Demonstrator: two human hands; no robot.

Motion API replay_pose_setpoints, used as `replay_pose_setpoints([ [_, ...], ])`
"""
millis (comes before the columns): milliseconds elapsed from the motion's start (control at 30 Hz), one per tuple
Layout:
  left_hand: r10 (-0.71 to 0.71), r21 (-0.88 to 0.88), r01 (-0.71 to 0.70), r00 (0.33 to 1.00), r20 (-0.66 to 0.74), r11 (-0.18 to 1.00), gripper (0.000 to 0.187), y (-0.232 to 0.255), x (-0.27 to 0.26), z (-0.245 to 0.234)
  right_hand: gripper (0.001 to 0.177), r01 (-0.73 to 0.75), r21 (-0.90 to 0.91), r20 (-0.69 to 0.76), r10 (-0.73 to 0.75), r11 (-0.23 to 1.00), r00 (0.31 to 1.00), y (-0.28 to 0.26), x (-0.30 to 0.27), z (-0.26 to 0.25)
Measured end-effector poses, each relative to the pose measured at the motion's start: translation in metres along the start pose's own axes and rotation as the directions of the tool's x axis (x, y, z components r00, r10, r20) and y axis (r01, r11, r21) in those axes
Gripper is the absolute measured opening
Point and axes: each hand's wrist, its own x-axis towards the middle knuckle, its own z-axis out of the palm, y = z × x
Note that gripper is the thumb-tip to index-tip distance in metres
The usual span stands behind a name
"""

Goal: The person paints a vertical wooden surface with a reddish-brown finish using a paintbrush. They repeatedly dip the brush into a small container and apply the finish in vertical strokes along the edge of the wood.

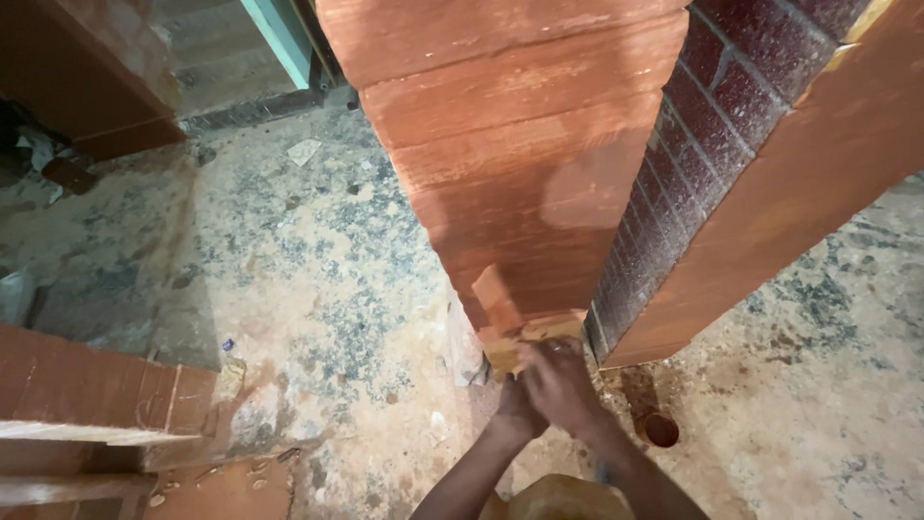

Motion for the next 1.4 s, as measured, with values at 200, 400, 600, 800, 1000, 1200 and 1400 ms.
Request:
replay_pose_setpoints([
  [200,-0.095,-0.162,0.022,0.883,-0.459,0.987,0.074,0.001,-0.024,-0.144,0.037,-0.315,0.594,-0.009,0.398,0.740,0.917,0.028,0.007,-0.061],
  [400,-0.050,-0.001,0.069,0.710,-0.702,0.998,0.082,-0.010,-0.026,-0.217,0.036,-0.306,0.710,-0.043,0.474,0.634,0.880,0.075,0.015,-0.046],
  [600,-0.067,-0.048,0.048,0.760,-0.646,0.998,0.083,-0.021,-0.026,-0.214,0.030,-0.723,0.510,0.199,0.753,0.466,0.627,0.140,-0.079,0.010],
  [800,-0.071,-0.079,0.026,0.757,-0.650,0.997,0.083,-0.028,-0.021,-0.205,0.019,-0.524,0.800,0.193,0.701,0.293,0.687,0.145,-0.074,-0.009],
  [1000,-0.084,-0.084,0.039,0.761,-0.643,0.996,0.083,-0.032,-0.020,-0.205,0.028,-0.395,0.731,0.062,0.522,0.557,0.851,0.051,0.004,-0.108],
  [1200,-0.090,-0.088,0.044,0.766,-0.637,0.995,0.081,-0.033,-0.021,-0.204,0.029,-0.162,0.615,-0.099,0.279,0.772,0.955,0.037,0.030,-0.105],
  [1400,-0.094,-0.087,0.050,0.775,-0.625,0.995,0.082,-0.035,-0.020,-0.206,0.031,-0.406,0.322,-0.029,0.437,0.856,0.899,0.128,-0.038,0.016],
])
